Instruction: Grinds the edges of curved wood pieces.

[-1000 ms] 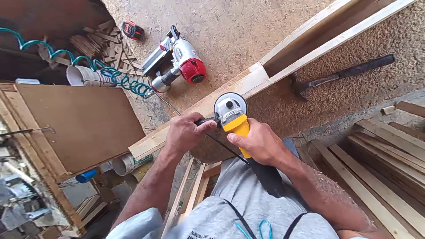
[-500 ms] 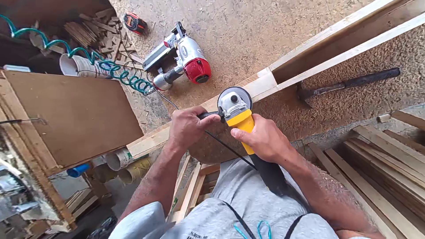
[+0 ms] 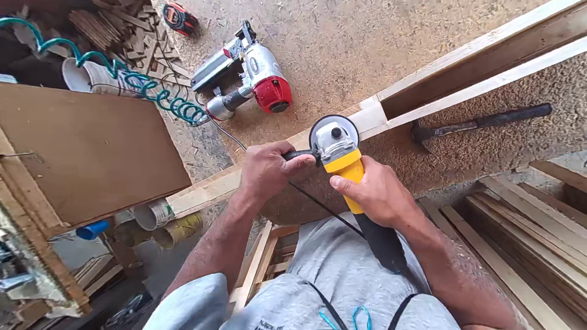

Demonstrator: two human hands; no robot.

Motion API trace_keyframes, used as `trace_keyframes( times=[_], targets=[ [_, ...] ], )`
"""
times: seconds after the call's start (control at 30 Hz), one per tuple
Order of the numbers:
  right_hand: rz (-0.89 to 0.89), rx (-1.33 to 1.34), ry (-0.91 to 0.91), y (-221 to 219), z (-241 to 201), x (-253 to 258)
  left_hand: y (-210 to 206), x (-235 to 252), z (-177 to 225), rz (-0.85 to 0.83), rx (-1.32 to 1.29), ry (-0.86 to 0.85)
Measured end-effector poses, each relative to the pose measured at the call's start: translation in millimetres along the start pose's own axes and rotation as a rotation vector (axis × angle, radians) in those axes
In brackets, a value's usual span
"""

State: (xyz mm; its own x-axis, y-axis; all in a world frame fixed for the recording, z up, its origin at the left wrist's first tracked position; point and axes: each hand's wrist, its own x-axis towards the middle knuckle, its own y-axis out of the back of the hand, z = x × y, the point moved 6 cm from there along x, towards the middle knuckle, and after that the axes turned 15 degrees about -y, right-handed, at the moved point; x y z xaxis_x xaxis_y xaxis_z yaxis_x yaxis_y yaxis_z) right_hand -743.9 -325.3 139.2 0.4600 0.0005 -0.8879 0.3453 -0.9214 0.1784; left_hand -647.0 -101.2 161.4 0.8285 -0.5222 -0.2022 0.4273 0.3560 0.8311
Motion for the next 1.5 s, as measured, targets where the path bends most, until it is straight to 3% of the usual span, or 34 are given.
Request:
trace_keyframes(
  times=[0.13, 0.33, 0.53, 0.63, 0.8, 1.0, 1.2, 1.4, 1.5],
  targets=[
    [0.107, 0.047, -0.023, 24, 3, 0, -6, 35, 13, -0.069, -0.033, -0.029],
    [-0.072, -0.02, -0.016, -14, -7, -3, 7, -14, -11, -0.033, -0.001, 0.034],
    [0.098, 0.064, -0.029, 27, 4, -1, -7, 37, 15, -0.057, -0.045, -0.028],
    [0.003, 0.042, -0.037, 5, -2, -4, 2, 11, 4, -0.096, 0.001, -0.001],
    [-0.142, -0.061, -0.007, -24, -11, -2, 12, -33, -14, -0.006, 0.039, 0.058],
    [0.064, 0.045, -0.036, 20, 3, -3, -4, 26, 14, -0.072, -0.011, -0.005],
    [-0.069, -0.056, -0.045, -17, 4, -12, -2, -28, -5, -0.013, -0.02, 0.005],
    [0.135, 0.03, -0.04, 19, 11, -6, -13, 28, 13, -0.049, -0.025, -0.053],
    [0.081, 0.043, -0.051, 5, 23, -15, -12, 11, 17, -0.086, -0.013, -0.075]
  ],
)
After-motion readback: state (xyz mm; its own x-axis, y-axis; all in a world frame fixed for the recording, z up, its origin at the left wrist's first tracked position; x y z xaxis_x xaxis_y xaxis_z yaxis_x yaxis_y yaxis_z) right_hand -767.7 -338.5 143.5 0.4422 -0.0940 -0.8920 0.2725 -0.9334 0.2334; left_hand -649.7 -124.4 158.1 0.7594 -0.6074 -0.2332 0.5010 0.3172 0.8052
